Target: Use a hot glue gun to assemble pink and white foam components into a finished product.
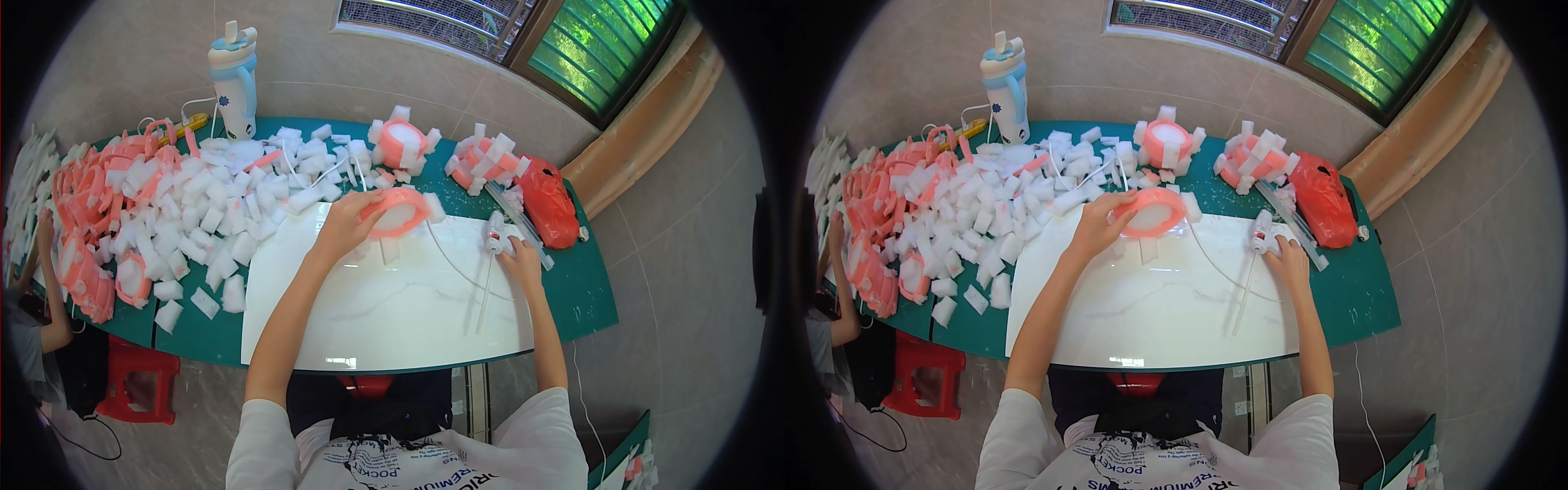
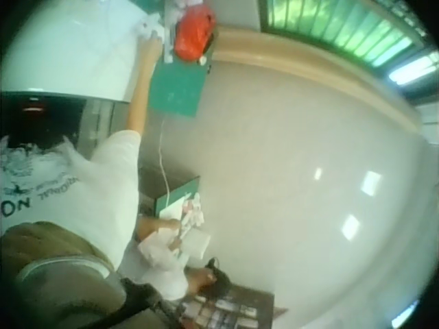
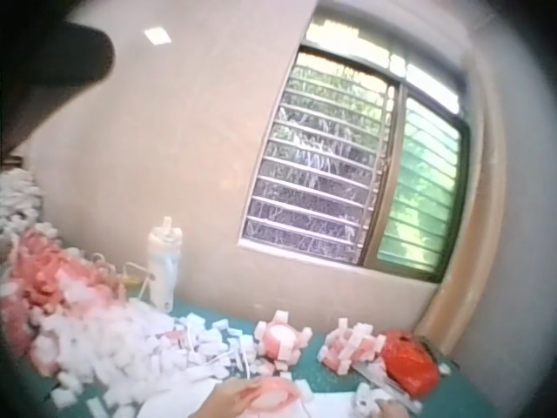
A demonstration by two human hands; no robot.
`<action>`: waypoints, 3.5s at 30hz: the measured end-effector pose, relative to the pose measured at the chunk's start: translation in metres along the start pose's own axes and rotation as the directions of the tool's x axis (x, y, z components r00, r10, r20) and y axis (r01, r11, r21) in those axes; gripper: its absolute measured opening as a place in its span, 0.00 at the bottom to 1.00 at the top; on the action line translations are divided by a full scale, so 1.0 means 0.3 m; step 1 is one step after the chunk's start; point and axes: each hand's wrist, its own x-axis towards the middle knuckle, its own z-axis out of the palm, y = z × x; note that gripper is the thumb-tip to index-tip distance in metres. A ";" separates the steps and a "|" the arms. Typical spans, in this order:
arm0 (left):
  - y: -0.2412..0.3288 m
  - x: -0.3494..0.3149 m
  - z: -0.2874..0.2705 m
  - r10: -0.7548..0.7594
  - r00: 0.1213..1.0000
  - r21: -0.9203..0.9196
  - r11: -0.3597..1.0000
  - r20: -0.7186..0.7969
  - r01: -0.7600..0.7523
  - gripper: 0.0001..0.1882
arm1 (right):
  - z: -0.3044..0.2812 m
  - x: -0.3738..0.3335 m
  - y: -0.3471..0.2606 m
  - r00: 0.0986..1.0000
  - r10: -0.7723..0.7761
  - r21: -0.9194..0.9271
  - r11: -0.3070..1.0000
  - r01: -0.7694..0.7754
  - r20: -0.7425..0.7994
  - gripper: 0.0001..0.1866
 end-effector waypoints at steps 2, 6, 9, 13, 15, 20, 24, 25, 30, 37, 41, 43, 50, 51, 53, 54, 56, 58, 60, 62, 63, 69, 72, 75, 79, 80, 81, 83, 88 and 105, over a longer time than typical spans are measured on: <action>0.005 0.003 0.004 -0.023 1.000 -0.021 1.000 0.003 0.023 0.13 | 0.021 0.001 0.043 1.000 0.011 -0.030 1.000 -0.011 0.004 0.23; 0.007 0.002 -0.001 -0.030 1.000 -0.023 0.999 0.000 0.030 0.13 | 0.032 0.007 0.076 0.996 -0.074 -0.062 0.995 0.076 0.039 0.25; 0.003 0.000 -0.001 -0.021 1.000 -0.017 1.000 -0.008 0.021 0.13 | 0.039 0.003 0.079 0.988 -0.153 -0.038 0.988 0.153 -0.004 0.25; 0.004 0.002 -0.003 -0.030 1.000 -0.023 0.999 -0.005 0.030 0.13 | 0.015 -0.002 0.089 0.991 -0.132 -0.004 0.991 0.132 -0.025 0.23; 0.000 0.002 -0.001 -0.026 1.000 -0.021 0.999 -0.005 0.026 0.13 | 0.000 -0.009 0.118 0.986 -0.166 -0.050 0.985 0.165 0.000 0.22; -0.001 0.005 0.004 0.026 0.999 -0.001 1.000 -0.033 -0.026 0.12 | 0.009 -0.041 0.171 0.983 -0.174 -0.088 0.980 0.180 0.063 0.22; 0.002 0.005 0.005 0.016 0.999 -0.006 1.000 -0.031 -0.016 0.12 | 0.004 -0.043 0.177 0.986 -0.149 -0.061 0.986 0.153 0.076 0.21; 0.000 0.003 0.005 0.015 0.999 -0.006 1.000 -0.033 -0.015 0.12 | 0.002 -0.042 0.180 0.985 -0.152 -0.057 0.986 0.156 0.076 0.21; 0.000 0.004 0.014 -0.005 1.000 0.013 1.000 -0.013 0.005 0.13 | -0.046 -0.025 0.162 0.995 -0.076 0.064 0.995 0.079 -0.058 0.16; -0.031 -0.012 0.007 0.045 0.997 0.039 0.998 -0.058 -0.043 0.13 | -0.283 0.026 -0.504 0.920 -0.277 0.406 0.834 0.374 -0.278 0.16; -0.035 -0.005 0.023 0.035 0.996 0.028 0.999 -0.077 -0.032 0.14 | -0.278 -0.012 -0.869 0.782 -0.566 0.553 0.577 0.601 -0.260 0.19; -0.040 -0.008 0.021 0.046 0.996 -0.007 0.999 -0.077 -0.047 0.13 | -0.242 -0.001 -1.048 0.686 -0.678 0.652 0.400 0.645 -0.263 0.19; -0.016 -0.011 0.029 0.079 0.992 0.045 0.996 -0.095 -0.075 0.12 | 0.033 0.026 -1.466 0.611 -0.772 0.627 0.392 0.674 -0.175 0.13; -0.017 -0.007 0.044 0.106 0.990 0.035 0.994 -0.090 -0.103 0.11 | 0.063 0.041 -1.496 0.608 -0.775 0.620 0.395 0.678 -0.172 0.13; -0.026 -0.018 0.030 0.128 0.988 0.047 0.991 -0.092 -0.124 0.10 | 0.108 0.063 -1.584 0.660 -0.722 0.584 0.450 0.676 -0.208 0.13; -0.019 -0.017 0.033 0.132 0.986 0.051 0.991 -0.101 -0.127 0.10 | 0.122 0.078 -1.611 0.652 -0.728 0.579 0.444 0.683 -0.212 0.13; -0.011 -0.008 0.037 0.154 0.983 0.038 0.988 -0.102 -0.151 0.10 | 0.148 0.105 -1.653 0.685 -0.691 0.633 0.427 0.646 -0.233 0.15; -0.015 -0.009 0.028 0.160 0.982 0.036 0.987 -0.101 -0.157 0.11 | 0.150 0.109 -1.688 0.684 -0.700 0.633 0.438 0.638 -0.204 0.16; -0.019 -0.012 0.034 0.166 0.982 0.048 0.986 -0.090 -0.162 0.11 | 0.175 0.112 -1.711 0.689 -0.704 0.627 0.460 0.629 -0.174 0.17; -0.012 -0.008 0.048 0.173 0.980 0.046 0.985 -0.098 -0.169 0.11 | 0.225 0.122 -1.719 0.712 -0.687 0.506 0.566 0.651 -0.147 0.18; -0.009 -0.012 0.042 0.164 0.981 0.053 0.986 -0.107 -0.160 0.10 | 0.220 0.115 -1.728 0.708 -0.689 0.505 0.562 0.655 -0.152 0.18; -0.002 -0.013 0.029 0.162 0.981 0.039 0.987 -0.110 -0.159 0.09 | 0.231 0.141 -1.698 0.827 -0.526 0.785 0.421 0.454 -0.196 0.22; -0.005 -0.009 0.033 0.158 0.982 0.049 0.987 -0.102 -0.154 0.10 | 0.207 0.192 -1.638 0.860 -0.490 0.847 0.390 0.361 -0.141 0.23; 0.008 0.000 0.037 0.150 0.985 0.026 0.989 -0.087 -0.149 0.10 | 0.096 0.229 -1.562 0.874 -0.436 0.914 0.405 -0.023 0.215 0.23; -0.022 -0.008 0.050 0.133 0.988 0.044 0.991 -0.083 -0.129 0.11 | -0.082 0.209 -1.418 0.931 -0.357 0.997 0.015 -0.072 0.073 0.23; -0.016 -0.006 0.049 0.122 0.989 0.049 0.992 -0.082 -0.118 0.11 | -0.140 0.203 -1.369 0.937 -0.349 0.991 -0.110 -0.070 0.027 0.22; -0.031 -0.020 0.046 0.148 0.980 0.090 0.986 -0.131 -0.137 0.11 | -0.185 0.196 -1.323 0.940 -0.342 0.993 -0.114 -0.040 -0.002 0.23; -0.086 -0.052 0.067 0.175 0.969 0.127 0.980 -0.177 -0.154 0.12 | -0.260 0.186 -1.228 0.951 -0.308 0.975 -0.215 -0.047 -0.022 0.24; 0.027 -0.002 0.025 0.015 1.000 0.032 0.999 -0.019 -0.014 0.11 | -0.303 0.188 -0.902 0.992 -0.012 0.990 -0.058 0.127 -0.128 0.23; 0.005 -0.008 0.025 0.094 0.995 0.076 0.993 -0.045 -0.091 0.13 | -0.052 0.187 -0.675 0.823 -0.378 0.335 0.779 0.530 -0.424 0.23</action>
